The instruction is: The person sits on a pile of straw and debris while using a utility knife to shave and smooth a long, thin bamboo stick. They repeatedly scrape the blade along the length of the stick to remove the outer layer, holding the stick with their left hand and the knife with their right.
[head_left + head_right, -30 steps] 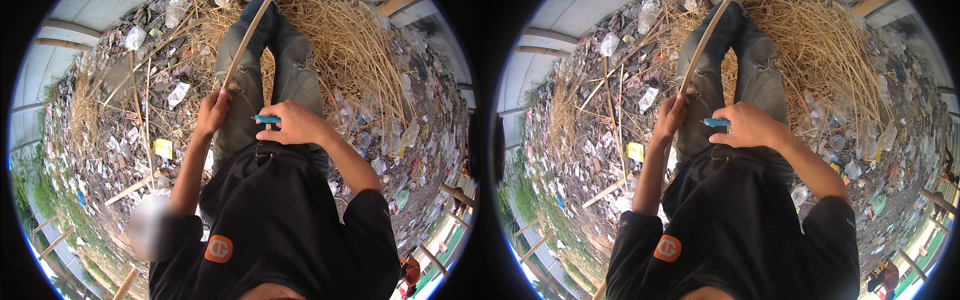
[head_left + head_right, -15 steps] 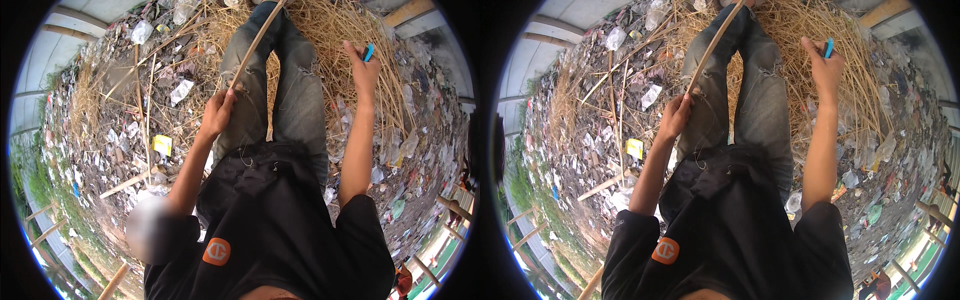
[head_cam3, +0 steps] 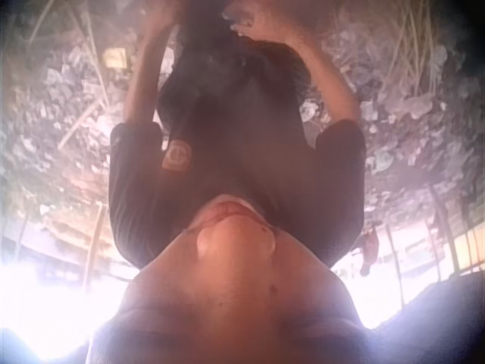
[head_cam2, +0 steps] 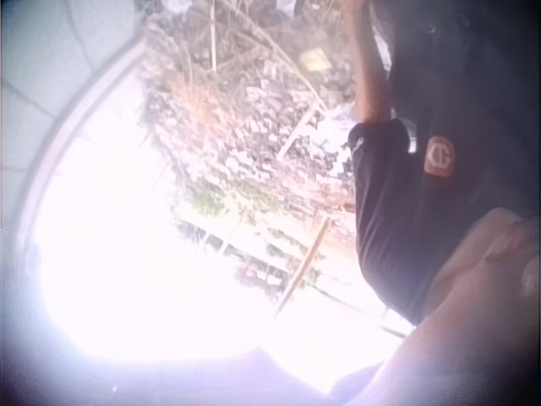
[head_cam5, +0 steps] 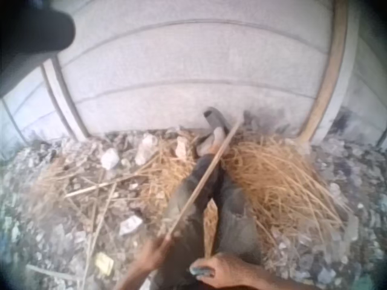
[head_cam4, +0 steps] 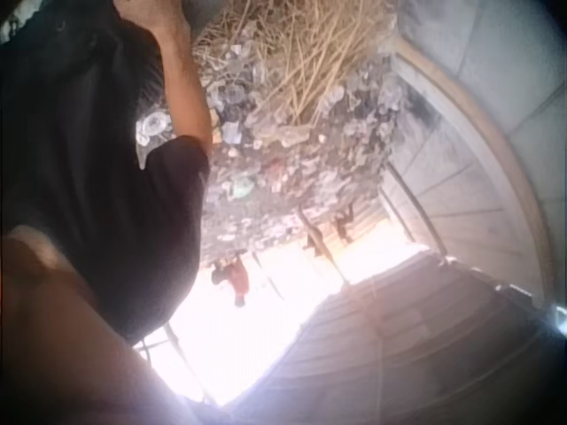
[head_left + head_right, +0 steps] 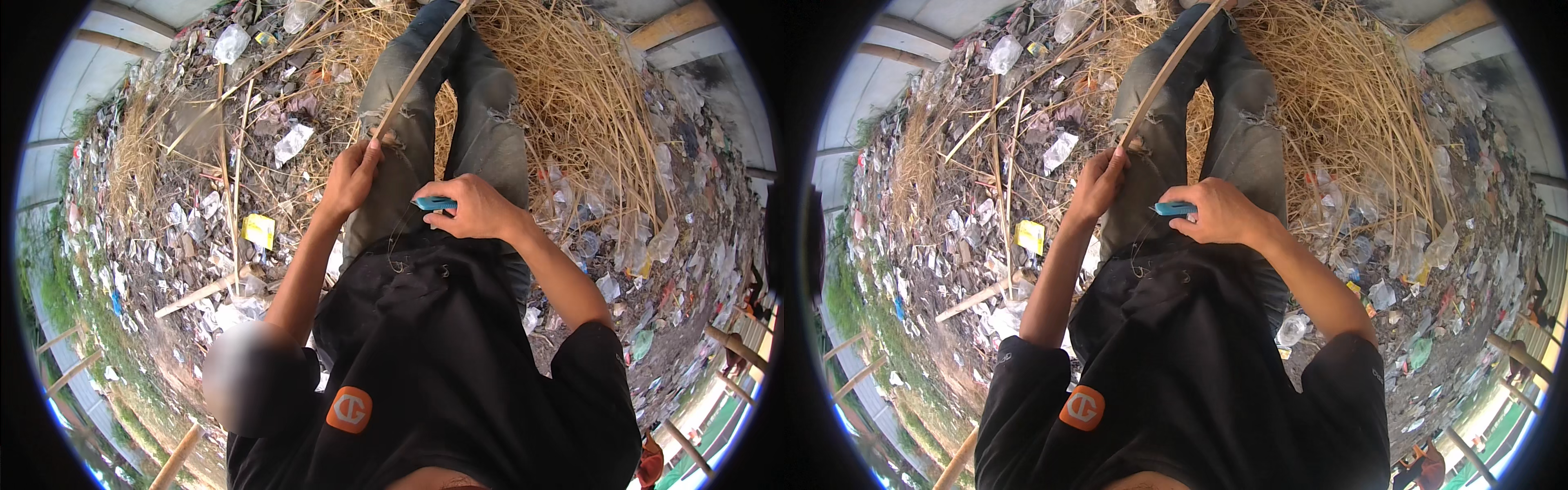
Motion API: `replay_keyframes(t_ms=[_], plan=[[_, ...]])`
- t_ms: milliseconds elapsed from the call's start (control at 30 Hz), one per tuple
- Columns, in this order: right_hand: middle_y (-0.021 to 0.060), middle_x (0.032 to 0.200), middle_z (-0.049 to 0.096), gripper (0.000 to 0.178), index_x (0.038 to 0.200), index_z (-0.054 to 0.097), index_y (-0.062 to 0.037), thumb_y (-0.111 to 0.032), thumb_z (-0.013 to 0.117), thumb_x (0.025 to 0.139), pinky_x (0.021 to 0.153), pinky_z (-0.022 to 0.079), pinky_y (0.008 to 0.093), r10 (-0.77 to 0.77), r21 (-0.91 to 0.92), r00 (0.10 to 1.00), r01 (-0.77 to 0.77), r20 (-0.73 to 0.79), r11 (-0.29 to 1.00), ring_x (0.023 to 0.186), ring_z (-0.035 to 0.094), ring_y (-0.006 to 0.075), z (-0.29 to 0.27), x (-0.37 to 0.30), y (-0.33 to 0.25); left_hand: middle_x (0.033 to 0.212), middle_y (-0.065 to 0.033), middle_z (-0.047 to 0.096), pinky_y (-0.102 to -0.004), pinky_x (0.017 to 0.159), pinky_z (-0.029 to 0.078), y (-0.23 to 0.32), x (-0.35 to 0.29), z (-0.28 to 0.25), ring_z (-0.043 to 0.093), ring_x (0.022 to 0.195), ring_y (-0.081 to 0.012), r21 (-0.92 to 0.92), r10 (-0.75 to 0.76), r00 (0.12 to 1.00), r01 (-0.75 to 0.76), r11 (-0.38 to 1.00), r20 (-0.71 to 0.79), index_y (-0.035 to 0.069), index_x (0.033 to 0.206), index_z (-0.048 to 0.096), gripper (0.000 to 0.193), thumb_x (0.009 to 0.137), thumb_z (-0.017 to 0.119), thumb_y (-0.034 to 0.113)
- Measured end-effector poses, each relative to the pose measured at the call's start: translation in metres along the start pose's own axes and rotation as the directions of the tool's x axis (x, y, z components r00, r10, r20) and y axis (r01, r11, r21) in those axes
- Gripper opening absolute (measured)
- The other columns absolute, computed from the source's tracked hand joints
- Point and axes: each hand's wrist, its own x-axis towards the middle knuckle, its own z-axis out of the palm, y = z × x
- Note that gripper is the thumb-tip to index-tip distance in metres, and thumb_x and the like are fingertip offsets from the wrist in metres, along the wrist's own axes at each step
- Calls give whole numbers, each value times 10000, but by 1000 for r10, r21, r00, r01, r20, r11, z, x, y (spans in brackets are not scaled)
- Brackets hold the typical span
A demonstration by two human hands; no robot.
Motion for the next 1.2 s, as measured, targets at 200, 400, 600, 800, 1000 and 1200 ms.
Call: replay_keyframes(t_ms=[200,400,600,800,1000,1200], plan=[[89,791,724,175,983,760,-99,-102,761,808,672,561,377,-318,-176,939,337,132,925,763,720,283,25,14,-7,617,80,406,-241,491,263,-4,1,4,350,532,-33,-34,45,999,-45,998,-4,42,924,590,412,1090,478,402],[66,722,703,136,937,765,-48,-171,791,885,592,479,301,-171,-87,824,148,-540,985,640,659,158,-58,12,9,635,73,415,-248,512,287,-5,-4,3,373,565,-38,-30,46,999,-46,998,-21,43,911,591,421,1091,474,405],[-52,661,470,400,1078,735,-9,-393,649,1001,549,293,241,285,224,259,-239,-923,945,599,388,51,-151,-39,48,666,2,512,-307,573,383,12,-13,2,460,616,-106,34,67,997,-66,997,-36,22,868,601,485,1078,471,440],[116,661,545,564,852,613,-8,-529,499,1035,616,400,386,278,119,760,-259,-588,959,626,532,250,-78,-22,7,645,22,489,-297,536,359,52,-26,7,443,587,-79,149,113,993,-116,982,24,35,858,578,462,1093,461,415],[232,670,631,610,787,580,3,-555,505,1023,600,477,531,68,-177,938,-135,-341,975,675,642,454,-32,24,-22,642,-182,538,-432,605,425,74,-26,20,502,585,-272,166,192,981,-187,968,-15,-56,897,581,390,1059,545,297],[237,687,642,608,772,590,0,-548,498,1019,615,503,531,25,-330,964,-114,-263,937,701,655,451,-28,33,-30,665,-185,557,-430,610,430,75,-29,14,556,615,-275,138,186,981,-191,972,47,-62,961,591,214,980,543,146]])
